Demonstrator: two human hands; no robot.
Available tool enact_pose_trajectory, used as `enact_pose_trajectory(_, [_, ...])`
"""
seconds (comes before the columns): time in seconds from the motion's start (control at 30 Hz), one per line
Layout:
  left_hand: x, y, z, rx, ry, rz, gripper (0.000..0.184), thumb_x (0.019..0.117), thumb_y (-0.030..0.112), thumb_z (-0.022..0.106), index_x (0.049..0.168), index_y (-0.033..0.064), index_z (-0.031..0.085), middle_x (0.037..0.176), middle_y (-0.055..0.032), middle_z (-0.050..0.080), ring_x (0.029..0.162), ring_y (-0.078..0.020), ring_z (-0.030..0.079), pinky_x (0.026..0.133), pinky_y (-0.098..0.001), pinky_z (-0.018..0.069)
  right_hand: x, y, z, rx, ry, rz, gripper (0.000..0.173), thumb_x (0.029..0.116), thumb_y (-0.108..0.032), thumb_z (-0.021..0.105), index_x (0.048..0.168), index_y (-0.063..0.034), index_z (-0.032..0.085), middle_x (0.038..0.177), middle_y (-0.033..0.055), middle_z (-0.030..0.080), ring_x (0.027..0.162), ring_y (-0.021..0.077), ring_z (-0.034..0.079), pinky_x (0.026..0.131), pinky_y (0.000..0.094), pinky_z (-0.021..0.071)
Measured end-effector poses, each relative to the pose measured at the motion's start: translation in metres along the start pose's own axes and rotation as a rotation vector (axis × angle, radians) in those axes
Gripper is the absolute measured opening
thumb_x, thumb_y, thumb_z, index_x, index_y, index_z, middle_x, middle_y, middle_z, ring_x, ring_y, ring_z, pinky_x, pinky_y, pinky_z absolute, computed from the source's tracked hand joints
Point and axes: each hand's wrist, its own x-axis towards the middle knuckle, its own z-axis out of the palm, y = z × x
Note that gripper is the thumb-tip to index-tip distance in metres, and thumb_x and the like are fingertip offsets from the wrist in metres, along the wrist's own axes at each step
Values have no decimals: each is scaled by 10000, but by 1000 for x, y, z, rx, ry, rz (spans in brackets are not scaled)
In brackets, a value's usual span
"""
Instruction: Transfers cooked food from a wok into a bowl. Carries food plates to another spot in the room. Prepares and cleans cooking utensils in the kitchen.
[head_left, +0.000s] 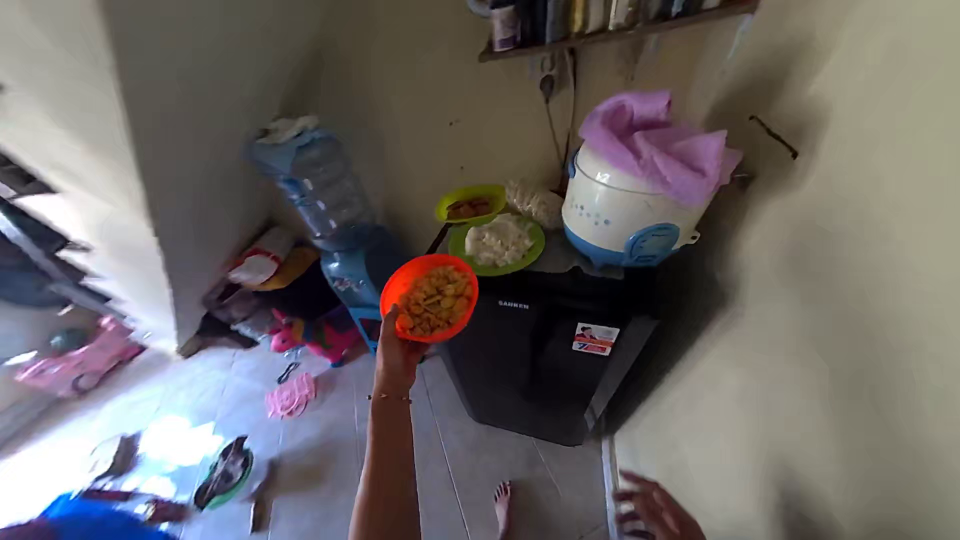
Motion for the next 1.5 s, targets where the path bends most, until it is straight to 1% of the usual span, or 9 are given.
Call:
enact_pose_trajectory(0.17, [111, 29, 15, 57, -25, -31, 560, 1100, 467, 368, 1465, 49, 449, 1294, -208, 603, 1021, -252, 667, 830, -362, 570, 154, -136, 71, 126, 115, -350, 564, 1032, -207, 441, 1526, 37, 319, 1187, 123, 688, 960, 186, 729, 824, 351, 625])
enact_pose_trajectory(0.27, [151, 39, 20, 54, -33, -65, 564, 1099, 461, 384, 1460, 32, 442, 1324, -213, 573, 1044, -252, 660, 846, -361, 569, 245, -205, 107, 207, 164, -119, 601, 1080, -116, 478, 1584, 15, 178, 1313, 277, 567, 1015, 258, 702, 868, 349, 593])
enact_pose_trajectory(0.37, [180, 43, 23, 43, -37, -55, 540, 1103, 438, 392, 1414, 5, 477, 1270, -209, 603, 1017, -244, 675, 835, -360, 581, 310, -229, 130, 329, 198, 149, 396, 1109, -157, 434, 1461, 12, 371, 1181, 215, 600, 875, 219, 692, 759, 315, 592])
enact_pose_trajectory(0.47, [200, 43, 19, 39, -53, -57, 542, 1107, 457, 359, 1431, 35, 464, 1255, -194, 610, 1030, -241, 670, 847, -370, 576, 335, -222, 146, 421, 201, 196, 345, 1109, -122, 407, 1434, -9, 390, 1111, 191, 615, 855, 215, 697, 751, 323, 601])
enact_pose_trajectory(0.67, [223, 41, 18, 78, -54, -67, 597, 1093, 507, 365, 1533, 104, 370, 1423, -219, 524, 1147, -308, 630, 906, -431, 553, 322, -222, 148, 426, 283, 103, 327, 1056, 5, 457, 1382, 17, 441, 1066, 200, 627, 802, 239, 700, 697, 356, 612])
enact_pose_trajectory(0.87, [232, 40, 23, 239, -86, -59, 584, 1126, 456, 254, 1491, 32, 420, 1342, -260, 572, 1110, -332, 639, 908, -461, 550, 238, -232, 108, 330, 300, 2, 205, 1043, -14, 444, 1223, 1, 542, 916, 95, 686, 726, 156, 711, 627, 299, 617])
enact_pose_trajectory(1.0, [235, 31, 54, 434, -254, -83, 622, 1135, 436, 227, 1431, -57, 463, 1265, -299, 600, 1053, -347, 657, 896, -460, 556, 186, -235, 71, 297, 321, -132, 226, 1031, -28, 384, 1130, -54, 585, 849, 18, 732, 668, 97, 723, 555, 243, 614])
enact_pose_trajectory(1.33, [240, 7, 144, 775, -519, -57, 657, 1133, 442, 211, 1364, -74, 545, 1335, -326, 571, 1255, -431, 565, 1043, -593, 445, 140, -243, 51, 327, 370, -320, 288, 994, -14, 357, 1080, -76, 625, 861, 13, 761, 645, 75, 728, 534, 221, 614])
enact_pose_trajectory(1.5, [235, 4, 137, 851, -582, -26, 689, 1121, 493, 209, 1313, -52, 585, 1185, -301, 635, 1030, -394, 645, 905, -547, 512, 170, -268, 75, 328, 261, -332, 289, 1006, -3, 347, 1079, -80, 617, 859, 4, 758, 625, 51, 715, 504, 191, 594])
